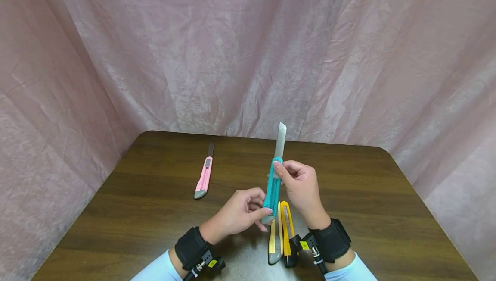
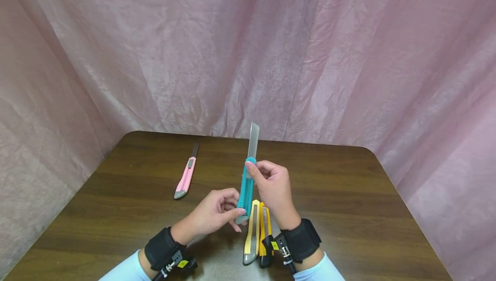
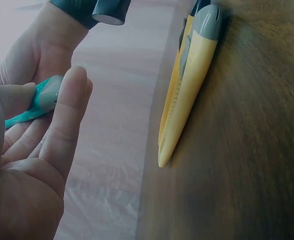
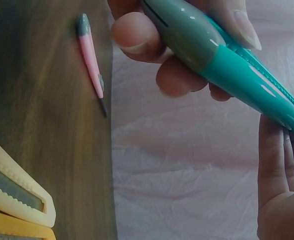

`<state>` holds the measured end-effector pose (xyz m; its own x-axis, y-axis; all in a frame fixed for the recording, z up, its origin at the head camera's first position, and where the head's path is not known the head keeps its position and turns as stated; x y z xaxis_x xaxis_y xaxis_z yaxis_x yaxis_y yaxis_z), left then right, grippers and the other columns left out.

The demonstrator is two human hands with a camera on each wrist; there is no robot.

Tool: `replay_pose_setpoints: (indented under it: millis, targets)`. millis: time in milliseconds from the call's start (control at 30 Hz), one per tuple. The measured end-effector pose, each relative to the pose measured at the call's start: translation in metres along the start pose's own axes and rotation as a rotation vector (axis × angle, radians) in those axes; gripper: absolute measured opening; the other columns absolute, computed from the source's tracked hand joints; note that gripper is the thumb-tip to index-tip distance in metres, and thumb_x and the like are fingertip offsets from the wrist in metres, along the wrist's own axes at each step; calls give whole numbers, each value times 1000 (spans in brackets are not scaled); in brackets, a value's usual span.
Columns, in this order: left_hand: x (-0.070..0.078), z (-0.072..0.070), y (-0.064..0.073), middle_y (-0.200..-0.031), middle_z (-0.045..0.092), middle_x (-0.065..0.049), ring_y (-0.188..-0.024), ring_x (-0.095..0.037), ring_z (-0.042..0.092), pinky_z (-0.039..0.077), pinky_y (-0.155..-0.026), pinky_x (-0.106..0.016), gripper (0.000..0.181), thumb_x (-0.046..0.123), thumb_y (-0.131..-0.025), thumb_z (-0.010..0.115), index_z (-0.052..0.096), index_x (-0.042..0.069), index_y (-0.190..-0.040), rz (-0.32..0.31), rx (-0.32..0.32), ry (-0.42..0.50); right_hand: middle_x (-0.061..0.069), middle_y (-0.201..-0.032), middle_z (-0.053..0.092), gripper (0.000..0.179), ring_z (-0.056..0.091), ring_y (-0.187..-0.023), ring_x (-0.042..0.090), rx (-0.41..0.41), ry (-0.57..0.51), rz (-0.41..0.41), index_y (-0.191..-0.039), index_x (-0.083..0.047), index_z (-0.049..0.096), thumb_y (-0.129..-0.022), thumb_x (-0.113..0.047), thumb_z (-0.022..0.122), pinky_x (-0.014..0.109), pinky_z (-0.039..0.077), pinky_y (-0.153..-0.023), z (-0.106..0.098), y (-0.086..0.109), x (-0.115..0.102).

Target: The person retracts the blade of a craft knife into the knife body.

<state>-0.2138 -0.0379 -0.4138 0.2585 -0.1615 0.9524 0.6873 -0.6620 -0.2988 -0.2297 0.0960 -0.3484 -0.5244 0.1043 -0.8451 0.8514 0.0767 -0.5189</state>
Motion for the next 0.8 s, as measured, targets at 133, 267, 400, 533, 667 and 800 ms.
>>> replay_pose_setpoints:
  millis: [133,267,400,533,667,800]
  targets:
    - [2,2,1,-88,61,-22,-75,-48,59,54,-56,-56,11,-9,-90,58,54,-6,-100,-4,-1,8,12,-76,66,11,61,-64,28,11,22,-19,-89,2,68,-94,-4,59,31,55,-54,-1,1,-1]
    - [1,4,1,-88,62,-21,-74,-44,61,55,-56,-54,11,-8,-90,58,54,-4,-99,-6,2,8,13,-75,66,11,59,-61,29,21,19,-34,-88,3,68,-93,-3,60,26,53,-51,-2,1,-1]
    - [2,4,1,-86,63,-20,-73,-42,62,57,-54,-49,10,-8,-90,58,55,-4,-99,9,13,0,15,-75,65,10,61,-63,29,14,-22,-41,-90,7,67,-92,0,60,28,55,-55,-2,1,-1]
    - [4,4,1,-85,63,-20,-72,-43,62,57,-53,-46,10,-8,-90,58,55,-5,-98,18,23,-8,15,-76,66,10,62,-65,29,5,-22,-32,-91,6,67,-93,-1,59,31,56,-57,-1,0,0]
    - [5,2,1,-84,63,-20,-72,-46,60,57,-53,-47,9,-8,-90,58,54,-5,-97,17,32,-14,11,-73,66,16,61,-62,27,-3,42,11,-86,2,68,-95,-8,59,30,56,-54,-1,-1,1]
    - [5,2,1,-84,63,-21,-71,-48,59,56,-53,-51,9,-9,-90,59,54,-6,-96,20,37,-14,10,-70,65,21,60,-59,27,-24,64,31,-82,2,67,-96,-10,57,34,56,-52,0,0,2]
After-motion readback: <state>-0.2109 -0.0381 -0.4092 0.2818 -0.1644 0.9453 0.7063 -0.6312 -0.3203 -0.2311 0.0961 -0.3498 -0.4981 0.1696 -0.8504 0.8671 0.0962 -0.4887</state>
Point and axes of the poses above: each hand's wrist, its own y-axis away from the middle knuckle, its own z-axis out of the palm, x = y × z, the point moved 6 cm from there along -y, towards the middle knuckle
